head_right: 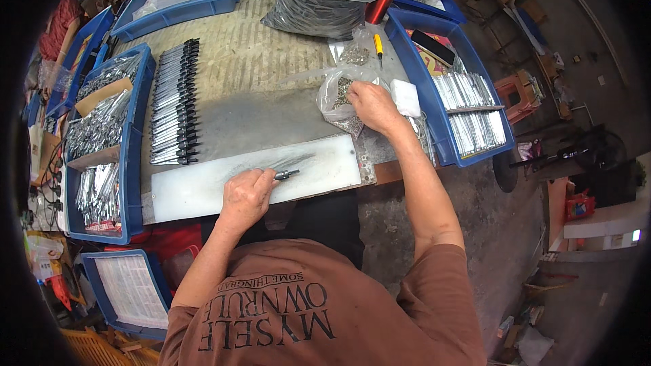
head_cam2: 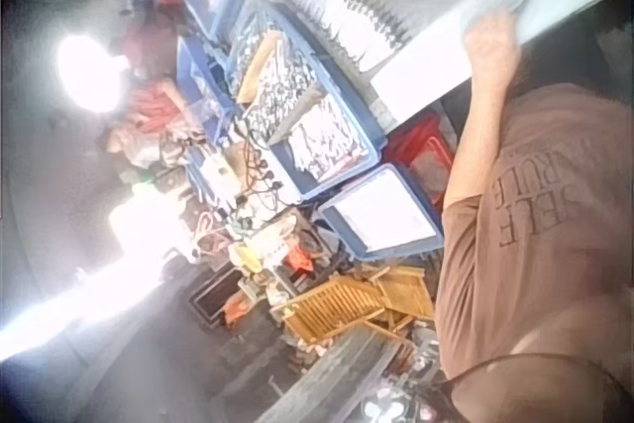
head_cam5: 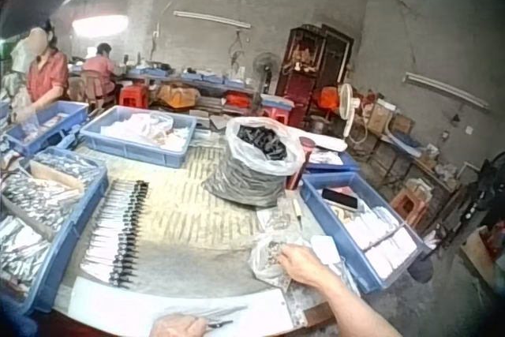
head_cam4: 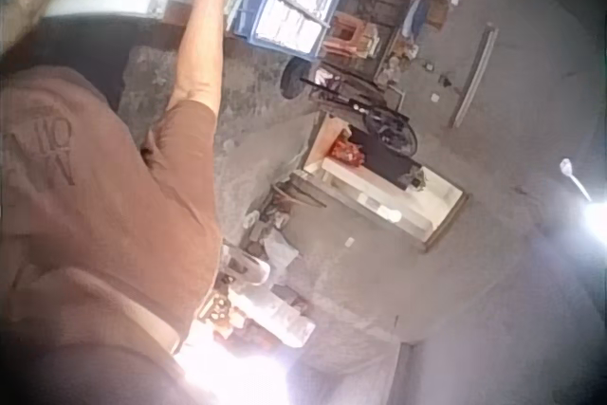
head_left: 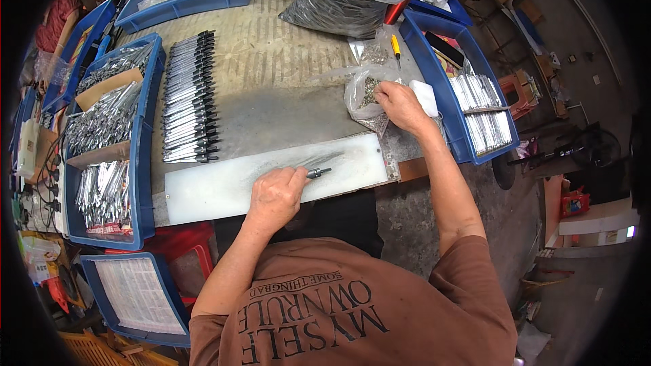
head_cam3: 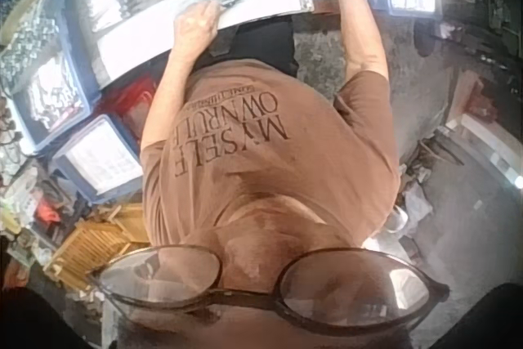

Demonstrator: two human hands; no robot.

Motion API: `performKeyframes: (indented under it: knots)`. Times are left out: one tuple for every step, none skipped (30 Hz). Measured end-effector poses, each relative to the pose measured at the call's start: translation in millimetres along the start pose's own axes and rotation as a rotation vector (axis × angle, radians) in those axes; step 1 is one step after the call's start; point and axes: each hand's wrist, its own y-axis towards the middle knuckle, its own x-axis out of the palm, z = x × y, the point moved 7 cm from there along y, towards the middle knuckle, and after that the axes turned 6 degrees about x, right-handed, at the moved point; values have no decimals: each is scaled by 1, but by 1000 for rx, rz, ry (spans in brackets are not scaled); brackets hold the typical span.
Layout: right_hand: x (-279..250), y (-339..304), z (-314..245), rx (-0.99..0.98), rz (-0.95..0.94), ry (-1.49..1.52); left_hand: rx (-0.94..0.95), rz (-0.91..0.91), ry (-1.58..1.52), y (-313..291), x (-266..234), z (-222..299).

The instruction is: The person assembles small mechanical components by hand, inserting metal pins into plastic housings at a workstation.

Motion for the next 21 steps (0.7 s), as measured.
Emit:
performKeyframes:
  knots:
    - [-2,-2,-3,-9,13,-33,0,-5,2,0,1,0]
    - [-3,-3,-5,-17,26,-65,-2,-6,2,0,1,-1]
    - [-2,-3,-3,-15,26,-66,7,-7,10,1,0,0]
    - [0,-3,-1,-23,32,-87,15,-8,19,1,0,1]
    - [1,-4,0,-31,38,-109,16,-10,17,1,0,1]
    - [1,-4,-1,-33,37,-109,13,-2,16,0,0,0]
    - [0,-3,0,-8,36,-74,9,5,15,0,0,0]
    - [-1,-3,2,18,35,-39,8,5,15,0,0,0]
    - [-1,-3,3,18,34,-38,10,5,16,1,0,1]
    - [-1,-4,6,9,47,-41,12,4,17,1,0,1]
    - [-1,-4,7,0,60,-44,13,4,17,2,0,1]
    - [-2,-5,4,-1,58,-43,13,-2,19,1,0,1]
    - [-3,-7,2,29,20,-10,13,-7,21,0,0,1]
    - [-4,-9,-1,59,-17,22,11,-8,21,1,0,2]
    - [-8,-13,-9,57,-22,24,13,-7,25,1,-1,2]
    - [-6,-18,-19,48,-129,93,13,-6,24,0,-1,1]
    - [1,-25,-26,39,-237,163,6,-8,21,-1,0,-1]
    - [3,-32,-28,41,-240,163,3,-9,16,-1,1,-1]
    - [9,-40,-38,-60,-281,141,0,-10,11,-1,1,-1]
    - [15,-49,-47,-162,-322,118,-4,-13,9,-2,2,-1]
    - [19,-55,-48,-159,-324,118,-5,-15,6,0,1,0]
